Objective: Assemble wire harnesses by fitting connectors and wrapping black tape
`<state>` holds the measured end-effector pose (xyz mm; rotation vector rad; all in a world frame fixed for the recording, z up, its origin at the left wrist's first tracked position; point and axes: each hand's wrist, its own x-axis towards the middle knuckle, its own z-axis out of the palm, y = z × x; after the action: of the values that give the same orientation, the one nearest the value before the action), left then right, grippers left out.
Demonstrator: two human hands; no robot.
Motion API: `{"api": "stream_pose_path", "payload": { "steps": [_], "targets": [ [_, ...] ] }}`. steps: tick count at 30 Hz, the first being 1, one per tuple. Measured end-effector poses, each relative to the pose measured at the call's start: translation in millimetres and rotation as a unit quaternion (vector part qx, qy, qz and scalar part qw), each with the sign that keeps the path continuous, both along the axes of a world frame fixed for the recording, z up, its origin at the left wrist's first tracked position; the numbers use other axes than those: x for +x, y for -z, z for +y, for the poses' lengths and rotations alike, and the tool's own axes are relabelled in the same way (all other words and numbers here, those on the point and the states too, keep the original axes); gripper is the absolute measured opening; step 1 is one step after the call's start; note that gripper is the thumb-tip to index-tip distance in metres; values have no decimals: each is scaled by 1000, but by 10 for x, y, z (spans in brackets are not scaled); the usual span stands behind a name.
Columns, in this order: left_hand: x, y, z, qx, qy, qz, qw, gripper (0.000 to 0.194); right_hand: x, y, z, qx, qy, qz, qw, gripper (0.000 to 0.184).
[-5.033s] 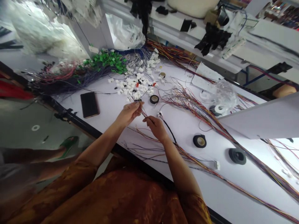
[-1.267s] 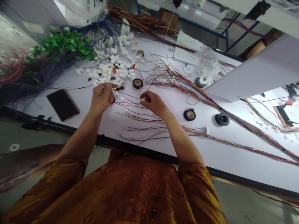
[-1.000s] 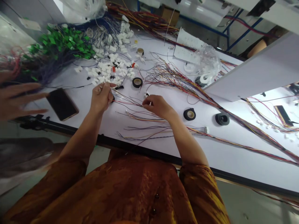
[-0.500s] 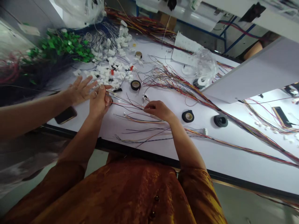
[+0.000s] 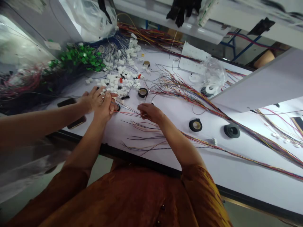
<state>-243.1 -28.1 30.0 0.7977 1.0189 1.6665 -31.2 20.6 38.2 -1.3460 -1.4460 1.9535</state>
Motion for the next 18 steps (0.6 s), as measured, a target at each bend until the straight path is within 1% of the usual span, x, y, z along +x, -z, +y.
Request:
{"api": "stream_pose_path", "payload": {
  "steps": [2, 3, 4, 6, 7, 9, 10, 11, 12, 13, 14, 15, 16, 17, 18],
  "targets": [
    [-34, 94, -25, 2, 7, 56, 998, 40, 64, 80, 70, 71, 108, -65, 989, 17],
    [-47, 141, -37, 0, 10, 74, 997, 42, 136, 115, 109, 103, 144, -92, 980, 18],
    [-58, 183, -46, -5, 14, 80, 997, 44, 225, 144, 147, 129, 165, -110, 972, 18],
    [-79, 246, -52, -17, 21, 92, 995, 45, 421, 181, 216, 181, 180, -158, 954, 19],
    [-92, 265, -50, -32, 27, 102, 994, 44, 508, 185, 245, 206, 174, -202, 942, 19],
    [-124, 274, -43, -59, 43, 124, 990, 43, 611, 159, 289, 261, 153, -316, 899, 24],
    [-143, 267, -39, -70, 53, 139, 986, 43, 612, 127, 301, 301, 158, -352, 872, 35],
    [-161, 254, -38, -77, 63, 154, 983, 43, 572, 84, 303, 349, 173, -363, 846, 49],
    [-175, 238, -38, -83, 74, 168, 980, 43, 490, 33, 296, 396, 193, -342, 830, 61],
    [-184, 221, -40, -89, 81, 177, 977, 44, 368, -20, 279, 430, 198, -300, 828, 67],
    [-188, 204, -43, -94, 88, 182, 975, 44, 213, -67, 252, 431, 168, -242, 852, 68],
    [-188, 188, -46, -96, 95, 184, 974, 45, 35, -104, 218, 394, 104, -180, 895, 66],
    [-188, 173, -48, -99, 102, 181, 973, 45, -154, -124, 182, 324, 14, -117, 939, 59],
    [-193, 157, -46, -101, 104, 175, 974, 44, -340, -124, 148, 228, -91, -64, 967, 51],
    [-209, 140, -39, -102, 97, 170, 975, 42, -511, -105, 119, 156, -169, -31, 973, 41]
  ]
}}
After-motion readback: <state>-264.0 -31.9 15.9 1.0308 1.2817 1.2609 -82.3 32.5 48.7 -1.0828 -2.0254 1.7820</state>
